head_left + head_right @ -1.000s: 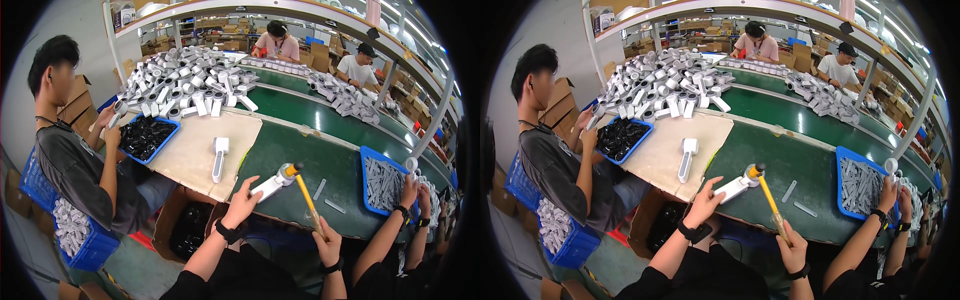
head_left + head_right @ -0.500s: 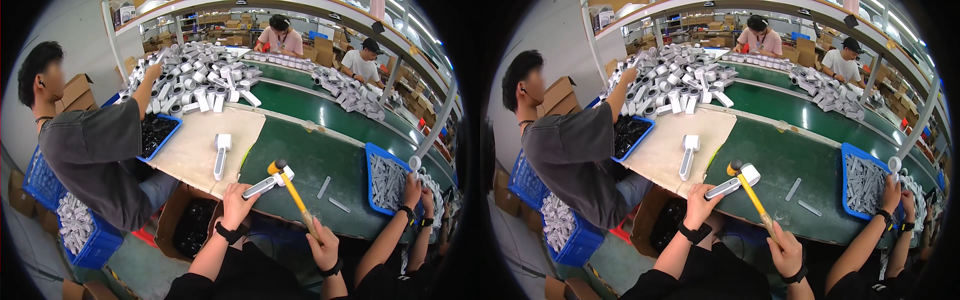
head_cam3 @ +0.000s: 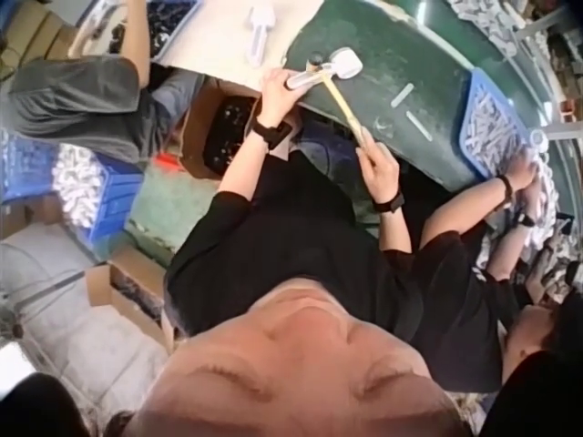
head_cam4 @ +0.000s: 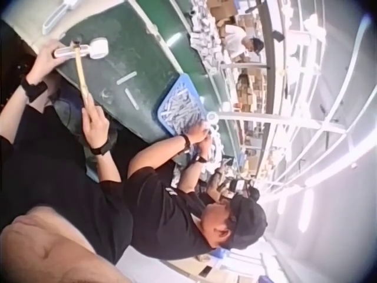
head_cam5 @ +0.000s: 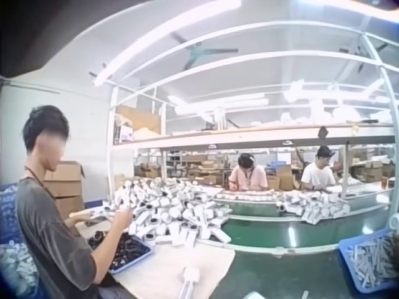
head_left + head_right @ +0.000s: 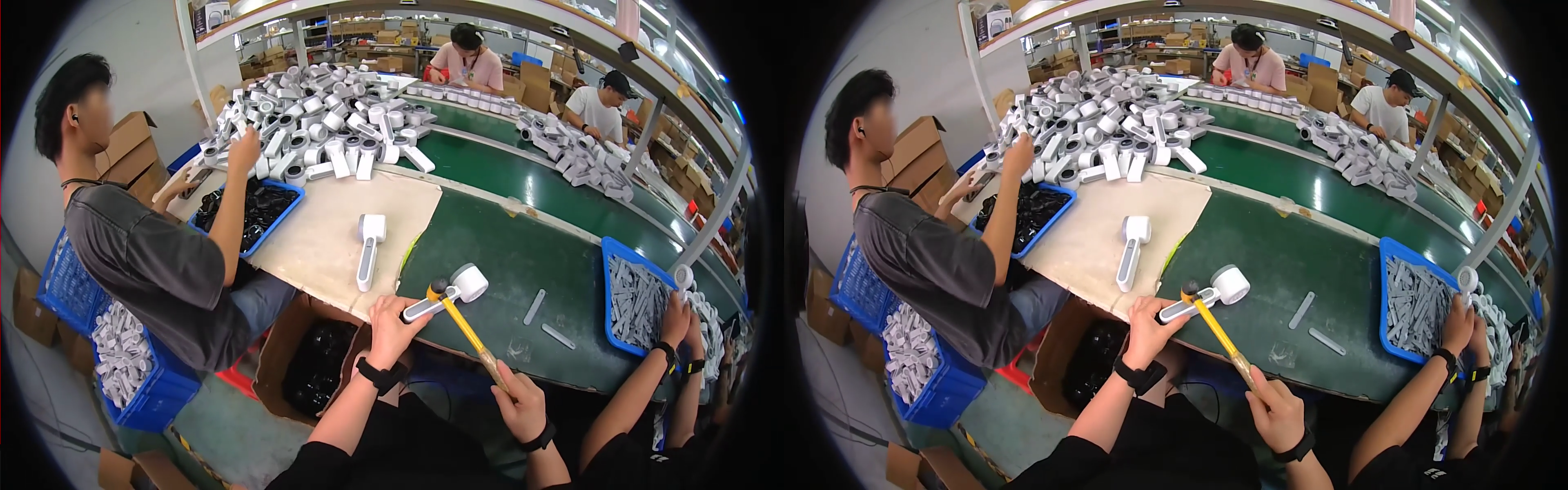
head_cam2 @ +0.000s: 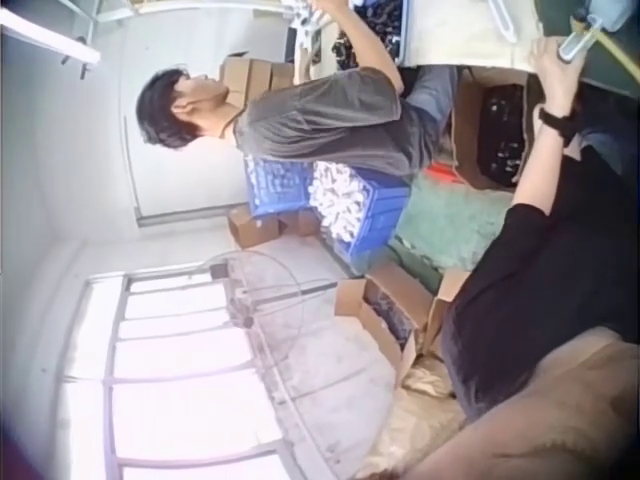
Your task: The person assembles handheld fans by fitting white handles onto motor housings and striking the joints with a mallet before placing them on the table.
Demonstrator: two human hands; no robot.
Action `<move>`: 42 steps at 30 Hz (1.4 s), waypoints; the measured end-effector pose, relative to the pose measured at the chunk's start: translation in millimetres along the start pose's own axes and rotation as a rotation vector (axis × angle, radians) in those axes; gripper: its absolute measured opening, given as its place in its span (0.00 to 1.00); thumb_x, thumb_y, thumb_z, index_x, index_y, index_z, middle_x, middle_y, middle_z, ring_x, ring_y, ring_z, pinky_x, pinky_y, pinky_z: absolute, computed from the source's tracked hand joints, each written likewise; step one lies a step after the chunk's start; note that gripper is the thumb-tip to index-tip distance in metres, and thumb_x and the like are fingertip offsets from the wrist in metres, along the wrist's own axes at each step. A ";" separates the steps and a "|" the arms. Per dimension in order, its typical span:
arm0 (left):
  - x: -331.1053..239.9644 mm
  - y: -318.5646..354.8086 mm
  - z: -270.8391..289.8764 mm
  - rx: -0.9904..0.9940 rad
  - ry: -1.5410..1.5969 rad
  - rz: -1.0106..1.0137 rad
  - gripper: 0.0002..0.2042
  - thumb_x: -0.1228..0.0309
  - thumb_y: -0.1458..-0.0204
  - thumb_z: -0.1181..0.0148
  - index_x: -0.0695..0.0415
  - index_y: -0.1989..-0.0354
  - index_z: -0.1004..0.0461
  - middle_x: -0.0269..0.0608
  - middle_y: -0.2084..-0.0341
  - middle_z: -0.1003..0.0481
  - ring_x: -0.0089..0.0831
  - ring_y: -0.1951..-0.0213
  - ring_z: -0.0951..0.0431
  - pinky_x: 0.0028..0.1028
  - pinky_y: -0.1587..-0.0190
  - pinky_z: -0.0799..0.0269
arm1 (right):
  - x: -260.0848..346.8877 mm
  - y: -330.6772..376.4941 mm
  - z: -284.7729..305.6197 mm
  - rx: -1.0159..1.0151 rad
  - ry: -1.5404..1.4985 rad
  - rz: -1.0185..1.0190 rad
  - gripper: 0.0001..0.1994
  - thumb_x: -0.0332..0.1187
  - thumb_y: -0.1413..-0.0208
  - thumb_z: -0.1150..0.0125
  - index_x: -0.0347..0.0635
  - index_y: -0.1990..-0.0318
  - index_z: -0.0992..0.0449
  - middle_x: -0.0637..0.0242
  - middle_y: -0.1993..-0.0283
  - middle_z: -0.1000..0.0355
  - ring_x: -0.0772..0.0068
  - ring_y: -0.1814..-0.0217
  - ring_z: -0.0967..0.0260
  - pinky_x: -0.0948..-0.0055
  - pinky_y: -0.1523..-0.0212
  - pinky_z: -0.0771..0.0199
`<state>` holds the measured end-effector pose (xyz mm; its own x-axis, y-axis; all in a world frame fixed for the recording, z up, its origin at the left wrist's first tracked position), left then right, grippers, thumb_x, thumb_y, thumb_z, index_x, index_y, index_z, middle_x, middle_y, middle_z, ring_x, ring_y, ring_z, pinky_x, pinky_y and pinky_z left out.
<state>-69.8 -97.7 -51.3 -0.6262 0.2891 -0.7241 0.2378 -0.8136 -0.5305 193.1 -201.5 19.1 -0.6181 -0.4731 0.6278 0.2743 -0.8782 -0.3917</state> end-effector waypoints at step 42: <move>47.4 -84.5 37.9 -0.248 -0.734 -0.122 0.20 0.62 0.63 0.31 0.62 0.63 0.22 0.46 0.56 0.29 0.45 0.51 0.32 0.43 0.48 0.39 | -43.9 21.9 -8.2 -0.169 -0.332 -0.194 0.26 0.21 0.51 0.34 0.33 0.41 0.28 0.58 0.66 0.23 0.75 0.68 0.29 0.77 0.64 0.30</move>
<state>-147.7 -34.4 -24.1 -0.9686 -0.1084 -0.2239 0.2407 -0.6361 -0.7332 220.2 -199.3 -22.5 -0.3680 -0.3208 0.8727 0.0339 -0.9426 -0.3322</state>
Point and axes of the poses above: each hand's wrist, its own y-axis away from the middle knuckle, its own z-axis out of the back of the hand, x = y × z, the point moved 1 cm from there along -y, towards the middle knuckle
